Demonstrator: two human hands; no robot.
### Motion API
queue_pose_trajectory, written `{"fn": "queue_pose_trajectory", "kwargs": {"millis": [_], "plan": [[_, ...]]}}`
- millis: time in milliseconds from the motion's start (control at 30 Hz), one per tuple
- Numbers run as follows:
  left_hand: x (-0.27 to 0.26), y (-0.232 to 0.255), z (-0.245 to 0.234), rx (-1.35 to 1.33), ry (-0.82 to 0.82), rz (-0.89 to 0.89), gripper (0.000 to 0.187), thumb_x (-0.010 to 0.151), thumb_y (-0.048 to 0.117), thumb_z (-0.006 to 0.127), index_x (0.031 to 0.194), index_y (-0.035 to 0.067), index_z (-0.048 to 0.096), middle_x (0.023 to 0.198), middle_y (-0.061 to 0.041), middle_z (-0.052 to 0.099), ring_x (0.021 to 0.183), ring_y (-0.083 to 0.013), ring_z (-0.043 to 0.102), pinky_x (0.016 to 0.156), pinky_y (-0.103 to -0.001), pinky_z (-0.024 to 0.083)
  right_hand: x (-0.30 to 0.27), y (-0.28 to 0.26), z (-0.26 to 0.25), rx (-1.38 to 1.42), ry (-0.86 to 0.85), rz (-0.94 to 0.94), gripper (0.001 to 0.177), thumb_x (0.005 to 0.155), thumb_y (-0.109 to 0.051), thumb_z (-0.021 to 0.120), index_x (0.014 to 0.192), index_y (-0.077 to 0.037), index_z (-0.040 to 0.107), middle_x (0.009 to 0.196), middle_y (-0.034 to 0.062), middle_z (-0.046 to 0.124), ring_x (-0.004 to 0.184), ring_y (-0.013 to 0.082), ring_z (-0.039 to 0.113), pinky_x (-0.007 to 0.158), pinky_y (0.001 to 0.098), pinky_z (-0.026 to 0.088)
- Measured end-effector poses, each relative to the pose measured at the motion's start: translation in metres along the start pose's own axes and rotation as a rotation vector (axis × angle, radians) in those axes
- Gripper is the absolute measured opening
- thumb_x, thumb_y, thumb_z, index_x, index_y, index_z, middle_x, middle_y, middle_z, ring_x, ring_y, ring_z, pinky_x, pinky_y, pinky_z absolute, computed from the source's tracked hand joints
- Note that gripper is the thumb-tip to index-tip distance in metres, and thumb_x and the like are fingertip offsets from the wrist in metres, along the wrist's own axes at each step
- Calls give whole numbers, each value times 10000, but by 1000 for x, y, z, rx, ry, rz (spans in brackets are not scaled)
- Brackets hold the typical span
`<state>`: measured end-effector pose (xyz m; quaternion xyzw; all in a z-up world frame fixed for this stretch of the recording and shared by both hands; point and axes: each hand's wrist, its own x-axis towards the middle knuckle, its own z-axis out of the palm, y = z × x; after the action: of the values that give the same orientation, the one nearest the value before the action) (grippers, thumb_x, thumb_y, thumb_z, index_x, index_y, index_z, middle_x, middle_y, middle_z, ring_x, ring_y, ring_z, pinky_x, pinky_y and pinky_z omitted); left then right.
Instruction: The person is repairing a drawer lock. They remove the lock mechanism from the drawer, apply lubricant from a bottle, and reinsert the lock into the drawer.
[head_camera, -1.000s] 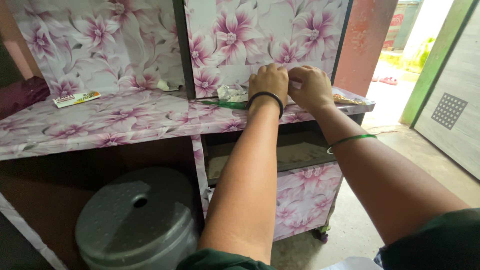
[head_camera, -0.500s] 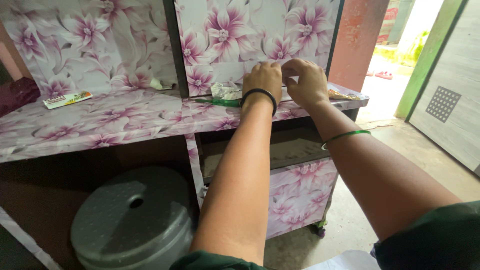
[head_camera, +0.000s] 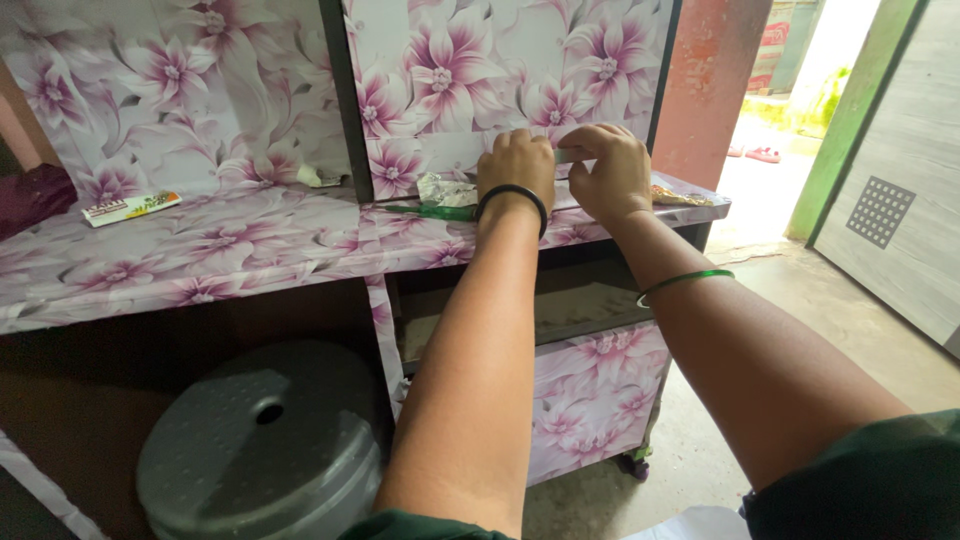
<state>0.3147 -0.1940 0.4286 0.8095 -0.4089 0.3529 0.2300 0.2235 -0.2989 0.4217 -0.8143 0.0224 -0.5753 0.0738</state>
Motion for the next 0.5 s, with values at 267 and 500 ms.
{"fn": "queue_pose_trajectory", "kwargs": {"millis": [267, 500], "plan": [[-1, -1, 2, -29, 175, 81, 250, 862, 111, 637, 1107, 99, 689, 1141, -104, 653, 1129, -303, 609, 921, -426, 535, -1, -5, -2, -33, 97, -85, 219, 792, -45, 743, 997, -116, 773, 993, 99, 739, 978, 345, 676, 877, 440, 540], [-3, 0, 10, -33, 507, 245, 214, 819, 106, 648, 1029, 85, 682, 1158, -88, 643, 1154, -279, 603, 947, -403, 533, -7, -6, -4, 64, 88, -68, 253, 840, -61, 747, 1088, -100, 770, 1053, 106, 743, 976, 327, 713, 869, 423, 557]]}}
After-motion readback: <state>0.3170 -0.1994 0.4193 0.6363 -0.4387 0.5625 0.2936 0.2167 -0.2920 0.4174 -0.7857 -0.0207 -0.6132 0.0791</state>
